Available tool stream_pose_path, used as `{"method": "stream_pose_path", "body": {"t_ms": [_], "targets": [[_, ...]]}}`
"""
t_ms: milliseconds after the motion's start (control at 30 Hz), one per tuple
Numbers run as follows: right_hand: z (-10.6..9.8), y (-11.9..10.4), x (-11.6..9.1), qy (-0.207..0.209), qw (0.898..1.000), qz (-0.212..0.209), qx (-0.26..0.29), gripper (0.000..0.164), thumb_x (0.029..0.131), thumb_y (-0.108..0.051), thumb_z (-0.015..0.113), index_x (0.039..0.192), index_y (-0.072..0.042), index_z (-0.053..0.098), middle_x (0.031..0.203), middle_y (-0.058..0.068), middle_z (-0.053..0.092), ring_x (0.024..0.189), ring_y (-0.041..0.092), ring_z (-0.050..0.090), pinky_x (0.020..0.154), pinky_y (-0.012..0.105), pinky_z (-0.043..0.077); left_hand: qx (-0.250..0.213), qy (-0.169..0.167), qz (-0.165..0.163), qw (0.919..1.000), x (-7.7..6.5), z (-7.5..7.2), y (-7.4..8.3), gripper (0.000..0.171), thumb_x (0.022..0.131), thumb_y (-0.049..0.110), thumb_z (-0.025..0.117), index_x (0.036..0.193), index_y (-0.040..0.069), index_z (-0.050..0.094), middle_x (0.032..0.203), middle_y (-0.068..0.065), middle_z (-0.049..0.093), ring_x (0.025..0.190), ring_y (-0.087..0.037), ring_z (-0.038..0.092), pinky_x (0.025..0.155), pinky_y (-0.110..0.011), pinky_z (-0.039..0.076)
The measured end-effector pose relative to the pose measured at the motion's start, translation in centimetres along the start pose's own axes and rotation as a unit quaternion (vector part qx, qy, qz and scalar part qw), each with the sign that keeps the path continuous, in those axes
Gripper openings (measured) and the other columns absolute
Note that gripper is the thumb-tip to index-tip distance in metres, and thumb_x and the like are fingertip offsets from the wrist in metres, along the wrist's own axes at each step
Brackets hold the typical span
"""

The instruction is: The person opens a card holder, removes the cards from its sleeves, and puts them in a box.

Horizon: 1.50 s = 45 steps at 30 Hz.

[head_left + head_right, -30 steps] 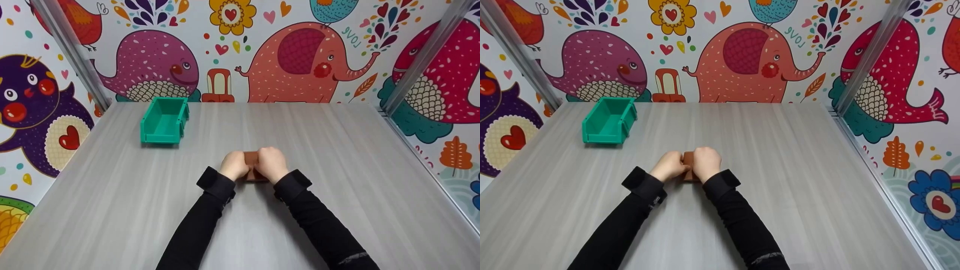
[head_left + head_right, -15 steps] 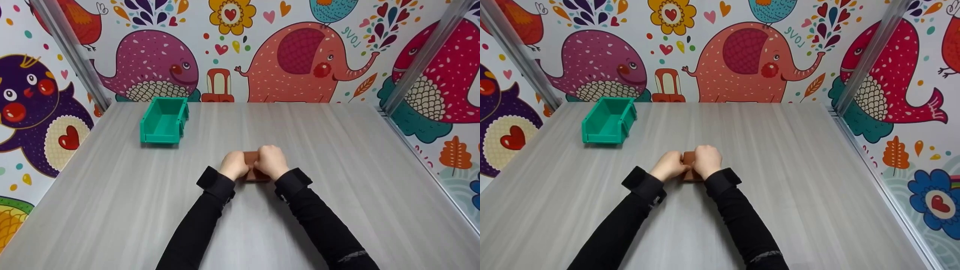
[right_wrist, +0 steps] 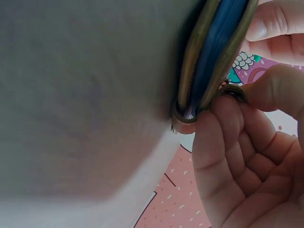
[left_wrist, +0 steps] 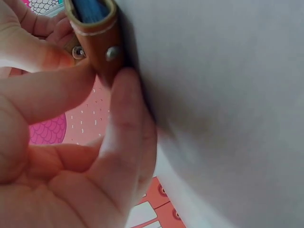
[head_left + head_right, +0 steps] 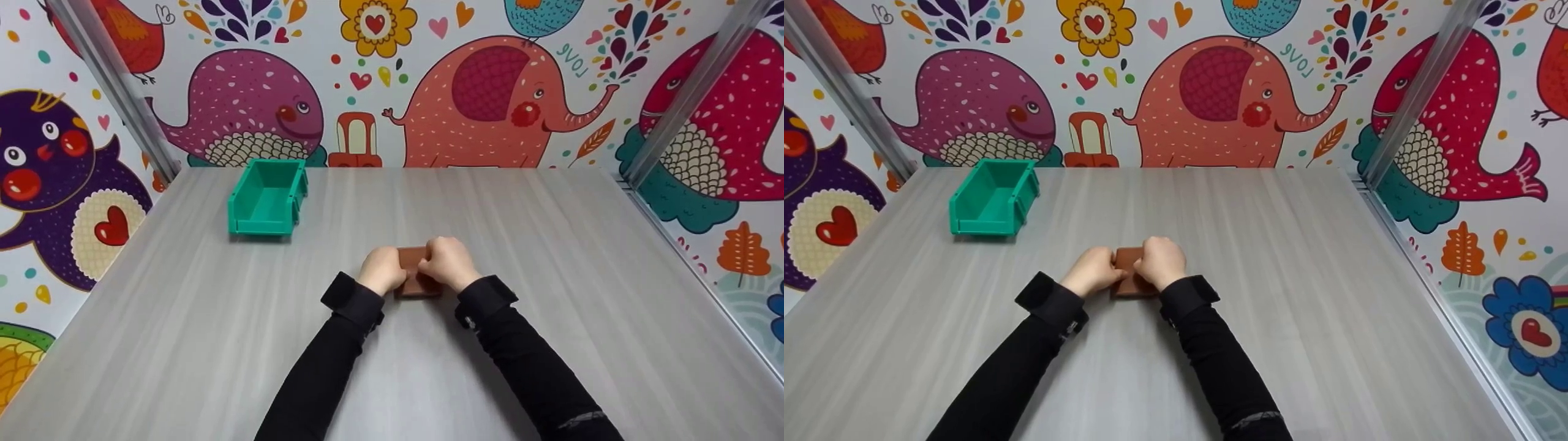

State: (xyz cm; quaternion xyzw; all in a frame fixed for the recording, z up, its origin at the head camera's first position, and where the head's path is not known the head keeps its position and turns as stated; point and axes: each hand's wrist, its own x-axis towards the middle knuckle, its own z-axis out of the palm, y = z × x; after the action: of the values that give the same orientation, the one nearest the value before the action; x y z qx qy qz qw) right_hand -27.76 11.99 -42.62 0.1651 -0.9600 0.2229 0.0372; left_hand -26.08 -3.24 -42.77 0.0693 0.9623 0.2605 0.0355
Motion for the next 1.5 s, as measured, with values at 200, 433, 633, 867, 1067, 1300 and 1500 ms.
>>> {"method": "stream_pose_path", "body": {"t_ms": [200, 433, 633, 867, 1067, 1300, 1500], "targets": [[-0.1, 0.1, -0.1, -0.013, 1.000, 0.013, 0.022, 0.015, 0.080, -0.006, 0.067, 0.068, -0.007, 0.058, 0.062, 0.001, 0.052, 0.058, 0.018, 0.046, 0.058, 0.030, 0.037, 0.000, 0.002, 0.005, 1.0000, -0.1, -0.1, 0.0, 0.025, 0.085, 0.013, 0.074, 0.097, -0.008, 0.069, 0.099, -0.019, 0.070, 0.094, -0.033, 0.065, 0.086, -0.040, 0.051], [-0.3, 0.2, -0.3, -0.006, 1.000, 0.010, 0.020, 0.011, 0.082, -0.006, 0.065, 0.073, -0.007, 0.060, 0.066, 0.003, 0.056, 0.060, 0.020, 0.052, 0.059, 0.033, 0.042, -0.008, 0.004, 0.006, 0.9999, -0.2, -0.1, -0.1, 0.025, 0.084, 0.012, 0.074, 0.098, -0.008, 0.069, 0.100, -0.019, 0.070, 0.094, -0.034, 0.065, 0.087, -0.040, 0.051], [-0.8, 0.5, -0.7, 0.026, 1.000, -0.007, 0.007, 0.005, 0.081, -0.003, 0.065, 0.078, -0.004, 0.061, 0.070, 0.006, 0.059, 0.066, 0.025, 0.056, 0.064, 0.038, 0.046, -0.013, 0.008, 0.010, 0.9998, -0.2, 0.0, -0.2, 0.026, 0.083, 0.014, 0.076, 0.097, -0.007, 0.069, 0.099, -0.018, 0.070, 0.093, -0.033, 0.066, 0.086, -0.040, 0.051], [-1.2, 1.1, -1.1, 0.056, 0.997, -0.051, 0.004, 0.009, 0.080, 0.001, 0.066, 0.086, -0.005, 0.067, 0.078, 0.008, 0.060, 0.074, 0.028, 0.056, 0.069, 0.041, 0.047, -0.026, 0.006, 0.001, 0.9996, -0.2, 0.0, -0.1, 0.026, 0.083, 0.013, 0.076, 0.097, -0.007, 0.069, 0.099, -0.018, 0.070, 0.092, -0.032, 0.065, 0.087, -0.041, 0.051], [-1.5, 1.8, -1.2, 0.064, 0.997, -0.050, 0.011, 0.006, 0.082, -0.001, 0.067, 0.078, -0.005, 0.065, 0.073, 0.006, 0.059, 0.069, 0.025, 0.055, 0.065, 0.039, 0.046, -0.012, 0.010, 0.005, 0.9999, -0.2, 0.0, -0.1, 0.029, 0.084, 0.015, 0.076, 0.098, -0.008, 0.069, 0.100, -0.019, 0.070, 0.096, -0.034, 0.065, 0.088, -0.041, 0.051], [-1.8, 2.9, -1.4, 0.048, 0.998, -0.024, 0.019, 0.010, 0.082, 0.001, 0.066, 0.075, -0.004, 0.064, 0.071, 0.006, 0.061, 0.066, 0.023, 0.055, 0.064, 0.037, 0.046, -0.014, 0.000, -0.005, 0.9999, -0.2, 0.0, 0.0, 0.030, 0.086, 0.016, 0.074, 0.103, -0.008, 0.068, 0.103, -0.019, 0.069, 0.097, -0.033, 0.065, 0.089, -0.040, 0.050], [-2.0, 3.9, -1.7, 0.031, 0.999, -0.003, 0.032, 0.011, 0.081, 0.001, 0.069, 0.074, -0.005, 0.063, 0.071, 0.006, 0.061, 0.065, 0.022, 0.055, 0.063, 0.036, 0.046, -0.005, 0.000, -0.003, 1.0000, -0.2, 0.0, 0.1, 0.031, 0.086, 0.016, 0.075, 0.103, -0.008, 0.068, 0.103, -0.019, 0.069, 0.097, -0.033, 0.065, 0.089, -0.040, 0.050]]}}
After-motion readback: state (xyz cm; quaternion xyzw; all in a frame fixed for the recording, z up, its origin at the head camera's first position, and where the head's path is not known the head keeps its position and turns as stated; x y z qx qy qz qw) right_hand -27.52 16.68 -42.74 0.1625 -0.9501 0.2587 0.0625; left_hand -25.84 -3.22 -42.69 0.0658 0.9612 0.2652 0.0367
